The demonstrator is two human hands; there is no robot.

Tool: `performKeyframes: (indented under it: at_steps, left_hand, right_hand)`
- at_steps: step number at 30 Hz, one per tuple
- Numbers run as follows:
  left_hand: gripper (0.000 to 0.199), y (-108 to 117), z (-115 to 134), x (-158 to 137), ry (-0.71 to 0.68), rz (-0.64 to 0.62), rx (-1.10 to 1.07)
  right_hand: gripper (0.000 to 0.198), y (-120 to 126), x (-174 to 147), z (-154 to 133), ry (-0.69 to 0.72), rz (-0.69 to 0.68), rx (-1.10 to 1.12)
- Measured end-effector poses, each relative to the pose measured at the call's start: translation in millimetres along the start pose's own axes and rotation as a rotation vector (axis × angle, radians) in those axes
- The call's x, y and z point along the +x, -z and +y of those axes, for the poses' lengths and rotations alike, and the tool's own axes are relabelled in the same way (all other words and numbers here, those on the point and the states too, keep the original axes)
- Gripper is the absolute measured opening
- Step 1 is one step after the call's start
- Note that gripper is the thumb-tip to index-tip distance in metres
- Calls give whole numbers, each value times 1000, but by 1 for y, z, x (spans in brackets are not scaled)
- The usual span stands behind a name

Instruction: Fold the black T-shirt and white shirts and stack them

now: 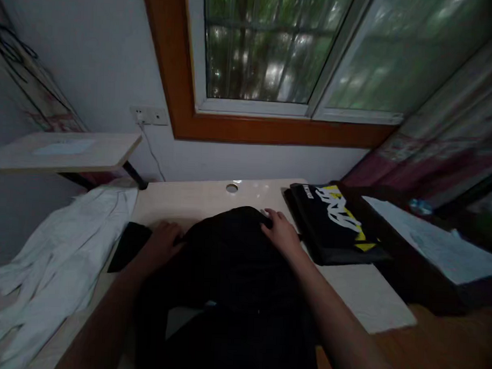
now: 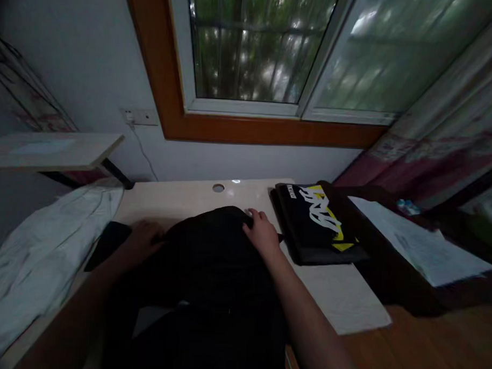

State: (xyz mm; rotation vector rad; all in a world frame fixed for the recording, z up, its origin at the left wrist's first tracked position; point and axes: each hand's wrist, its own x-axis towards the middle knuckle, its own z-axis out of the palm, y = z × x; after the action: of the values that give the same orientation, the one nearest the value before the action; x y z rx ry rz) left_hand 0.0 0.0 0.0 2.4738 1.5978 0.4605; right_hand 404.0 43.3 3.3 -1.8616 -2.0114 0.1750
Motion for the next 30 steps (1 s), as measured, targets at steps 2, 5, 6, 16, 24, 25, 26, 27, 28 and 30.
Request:
performKeyframes:
  at_steps: [2,5,6,16,24,25,26,27,28,30]
  left_hand:
    - [10,0,-2,-1,63,-16,9]
    - [4,2,-3,-2,135,22,8]
    - [4,3,-3,-2,151,54,3]
    - [24,28,11,-10,-111,432,-45]
    - [34,22,19,-13,-210,110,34]
    - [32,19,19,-11,-180,97,19]
    - [28,17,18,-9,-146,91,-4]
    - [23,14,17,-7,-104,97,-27]
    - [22,11,16,-5,-54,111,-43]
    - [34,6,10,-3,42,134,-55]
  right_hand:
    - [39,-3,2,3,3,-21,21]
    - [27,-8,3,9,51,-6,79]
    - [25,-8,3,11,79,12,106]
    - [20,8,-1,10,357,350,376]
    - [18,9,-1,8,478,288,246]
    - [15,10,-1,7,488,274,240]
    - [11,11,-2,6,497,257,234]
    - [7,11,-2,5,504,240,228]
    - [3,12,-2,4,509,224,223]
    - [5,11,-2,4,519,204,215]
